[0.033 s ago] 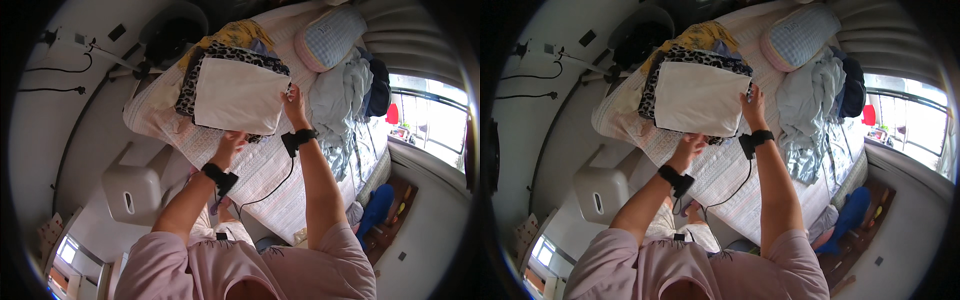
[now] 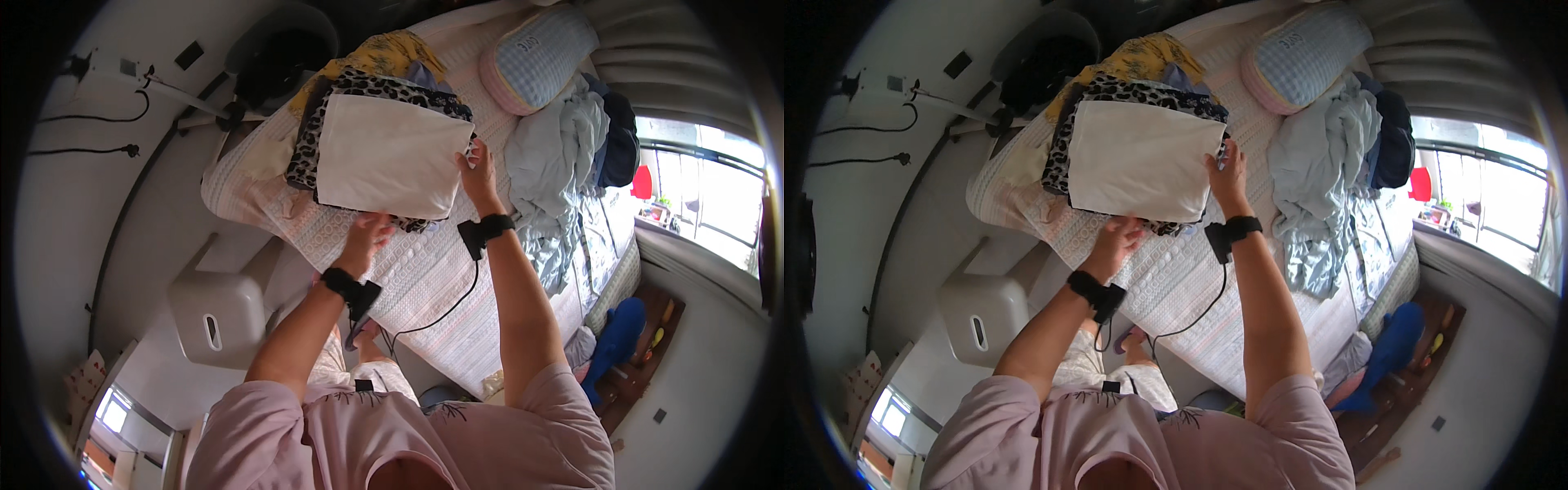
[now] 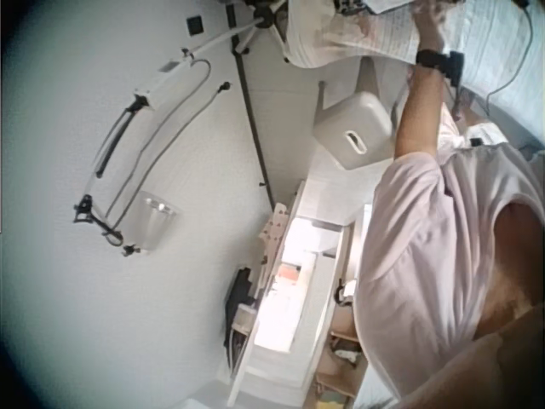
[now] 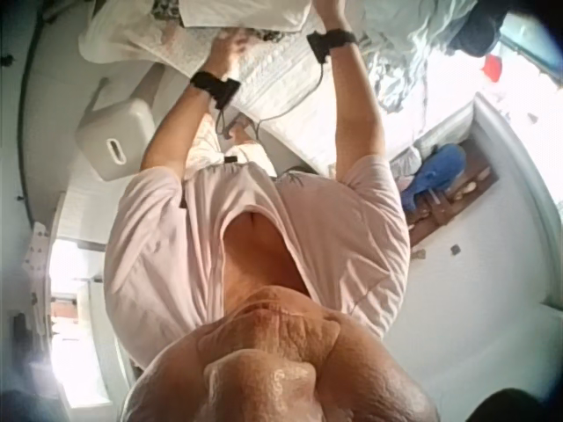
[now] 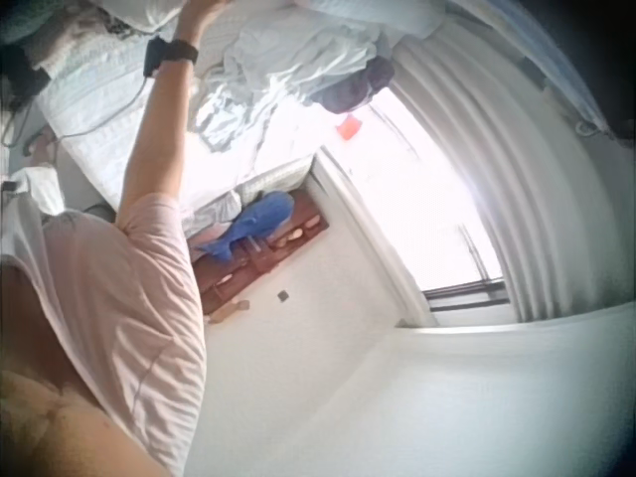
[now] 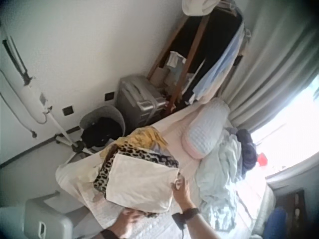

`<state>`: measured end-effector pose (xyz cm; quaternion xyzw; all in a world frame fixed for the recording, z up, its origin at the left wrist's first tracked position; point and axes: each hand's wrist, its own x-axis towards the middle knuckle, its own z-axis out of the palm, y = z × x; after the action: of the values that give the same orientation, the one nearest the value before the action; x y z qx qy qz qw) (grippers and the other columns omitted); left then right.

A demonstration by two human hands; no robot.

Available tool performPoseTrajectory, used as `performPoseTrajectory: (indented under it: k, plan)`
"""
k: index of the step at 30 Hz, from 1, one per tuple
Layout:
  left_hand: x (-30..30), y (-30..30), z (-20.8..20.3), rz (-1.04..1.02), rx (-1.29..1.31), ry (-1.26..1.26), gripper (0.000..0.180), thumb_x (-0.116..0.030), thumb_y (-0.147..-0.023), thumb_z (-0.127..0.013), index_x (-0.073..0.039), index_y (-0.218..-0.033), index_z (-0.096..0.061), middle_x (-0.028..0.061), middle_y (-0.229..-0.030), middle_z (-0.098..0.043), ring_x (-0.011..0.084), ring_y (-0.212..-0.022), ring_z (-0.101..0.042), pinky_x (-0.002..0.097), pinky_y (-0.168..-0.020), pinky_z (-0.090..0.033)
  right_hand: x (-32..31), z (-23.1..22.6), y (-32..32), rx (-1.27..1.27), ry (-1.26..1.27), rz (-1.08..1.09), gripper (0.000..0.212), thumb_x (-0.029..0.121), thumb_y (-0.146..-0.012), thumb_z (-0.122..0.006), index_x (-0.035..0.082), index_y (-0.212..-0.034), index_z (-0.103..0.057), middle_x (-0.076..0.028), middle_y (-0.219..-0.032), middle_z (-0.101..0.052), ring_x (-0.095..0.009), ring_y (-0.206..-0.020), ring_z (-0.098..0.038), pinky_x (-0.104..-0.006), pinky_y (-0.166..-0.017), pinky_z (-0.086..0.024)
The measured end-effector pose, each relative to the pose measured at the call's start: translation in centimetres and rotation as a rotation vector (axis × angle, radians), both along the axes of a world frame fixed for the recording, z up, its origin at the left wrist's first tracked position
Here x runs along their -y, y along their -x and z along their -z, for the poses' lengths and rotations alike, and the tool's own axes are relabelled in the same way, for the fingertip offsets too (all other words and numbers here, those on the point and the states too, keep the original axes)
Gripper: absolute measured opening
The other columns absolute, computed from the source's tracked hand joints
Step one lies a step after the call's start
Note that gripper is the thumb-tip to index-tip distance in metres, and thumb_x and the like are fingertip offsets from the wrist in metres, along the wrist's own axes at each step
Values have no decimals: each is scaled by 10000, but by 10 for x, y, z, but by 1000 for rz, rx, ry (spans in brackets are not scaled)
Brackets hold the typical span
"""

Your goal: The person folds several shirts and a pair of shorts by hand on a bed.

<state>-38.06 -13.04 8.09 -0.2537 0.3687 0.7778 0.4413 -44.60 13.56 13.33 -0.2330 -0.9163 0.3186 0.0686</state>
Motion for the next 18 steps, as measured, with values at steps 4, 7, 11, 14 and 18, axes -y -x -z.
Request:
performPoseTrajectory:
  k: [4, 7, 11, 14, 18]
  plan:
    - [39, 36, -9, -229, -51, 245, 370, -377, -801, -671, -123, -978, -467, -2, -964, -556, 148, -906, -544, 336, -726, -431, 29, -4, -36, -58, -42, 53, 562, 279, -778, -659, 38, -1232, -431, -222, -1097, -498, -379, -999, -498, -425, -845, -419]
    - [41, 64, -14, -235, -151, 445, 508, -375, -758, -715, -142, -1083, -402, -2, -1121, -493, 136, -936, -482, 309, -692, -389, 49, 12, -55, 86, 167, 172, 553, 318, -772, -656, 35, -1200, -451, -222, -1045, -535, -383, -977, -517, -425, -826, -419]
    - [36, 96, 8, -323, -192, 375, 728, -192, -773, -718, -92, -1340, -273, 62, -1203, -496, 184, -985, -510, 327, -731, -423, 56, 1, -53, 184, 224, 210, 412, 334, -749, -659, 18, -966, -506, -220, -939, -593, -381, -892, -566, -436, -758, -439]
    - [34, 116, -7, -218, -250, 337, 614, -116, -813, -659, -80, -1317, -310, 77, -1233, -486, 230, -1086, -497, 379, -854, -436, 59, -10, -52, 169, 264, 274, 385, 309, -753, -656, 15, -954, -508, -209, -932, -596, -374, -879, -570, -433, -753, -442]
    - [37, 137, -36, -149, -677, 268, 502, -136, -813, -666, -31, -1237, -418, 95, -1189, -514, 234, -1040, -524, 364, -855, -443, 78, -14, -63, 34, 349, 368, 382, 289, -754, -661, 11, -972, -514, -203, -924, -599, -359, -864, -580, -424, -744, -448]
